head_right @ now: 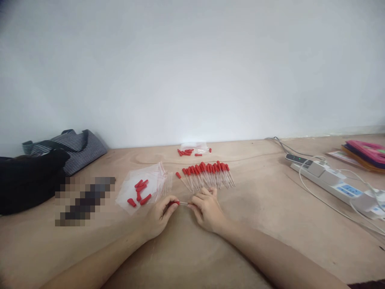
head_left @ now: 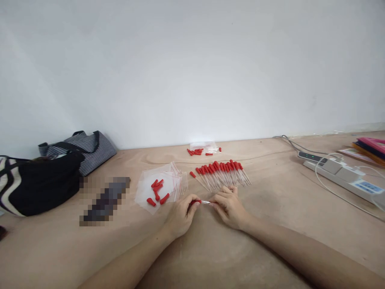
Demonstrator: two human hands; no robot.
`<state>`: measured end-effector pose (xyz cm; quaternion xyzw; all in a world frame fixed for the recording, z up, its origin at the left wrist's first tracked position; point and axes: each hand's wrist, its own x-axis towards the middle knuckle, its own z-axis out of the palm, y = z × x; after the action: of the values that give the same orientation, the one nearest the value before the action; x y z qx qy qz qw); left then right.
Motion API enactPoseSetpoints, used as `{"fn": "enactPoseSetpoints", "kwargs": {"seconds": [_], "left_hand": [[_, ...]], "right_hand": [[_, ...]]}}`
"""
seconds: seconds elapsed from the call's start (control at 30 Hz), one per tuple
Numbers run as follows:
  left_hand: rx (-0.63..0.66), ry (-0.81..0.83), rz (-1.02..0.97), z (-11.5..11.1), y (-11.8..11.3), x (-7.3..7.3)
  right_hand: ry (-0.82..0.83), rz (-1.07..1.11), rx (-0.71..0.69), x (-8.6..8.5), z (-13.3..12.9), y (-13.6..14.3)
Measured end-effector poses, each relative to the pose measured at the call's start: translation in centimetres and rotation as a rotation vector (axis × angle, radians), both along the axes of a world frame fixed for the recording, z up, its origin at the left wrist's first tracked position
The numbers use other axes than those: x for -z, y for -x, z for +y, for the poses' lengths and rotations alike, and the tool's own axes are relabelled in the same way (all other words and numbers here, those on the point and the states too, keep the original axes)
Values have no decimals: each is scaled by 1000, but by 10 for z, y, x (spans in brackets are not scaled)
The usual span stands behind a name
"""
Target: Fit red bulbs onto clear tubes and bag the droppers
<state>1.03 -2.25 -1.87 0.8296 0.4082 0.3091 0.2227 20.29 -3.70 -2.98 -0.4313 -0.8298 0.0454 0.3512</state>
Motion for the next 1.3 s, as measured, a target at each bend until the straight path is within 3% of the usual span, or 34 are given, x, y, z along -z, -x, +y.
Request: {"fn": "enactPoseSetpoints", "kwargs": {"seconds": [0.27, 0.47, 0.67, 0.9, 1.13, 1.3], "left_hand": [[-8, 57, -19, 0, 0, 2], [-26, -56, 92, -1, 1, 1], [37, -238, 148, -5, 2, 1], [14, -338, 173, -8, 1, 2], [-15, -251, 158, -3, 1, 1], [-1, -159, 166, -1, 6, -8]], "right_hand": [[-172, -88, -33, -3, 2, 0], [-288, -198, -40, -5, 2, 1], [-69, -136, -67, -10, 3, 6], [114, -148, -59, -13, 3, 14], [301, -92, -94, -21, 8, 12], [265, -120, -127, -27, 8, 1]]}}
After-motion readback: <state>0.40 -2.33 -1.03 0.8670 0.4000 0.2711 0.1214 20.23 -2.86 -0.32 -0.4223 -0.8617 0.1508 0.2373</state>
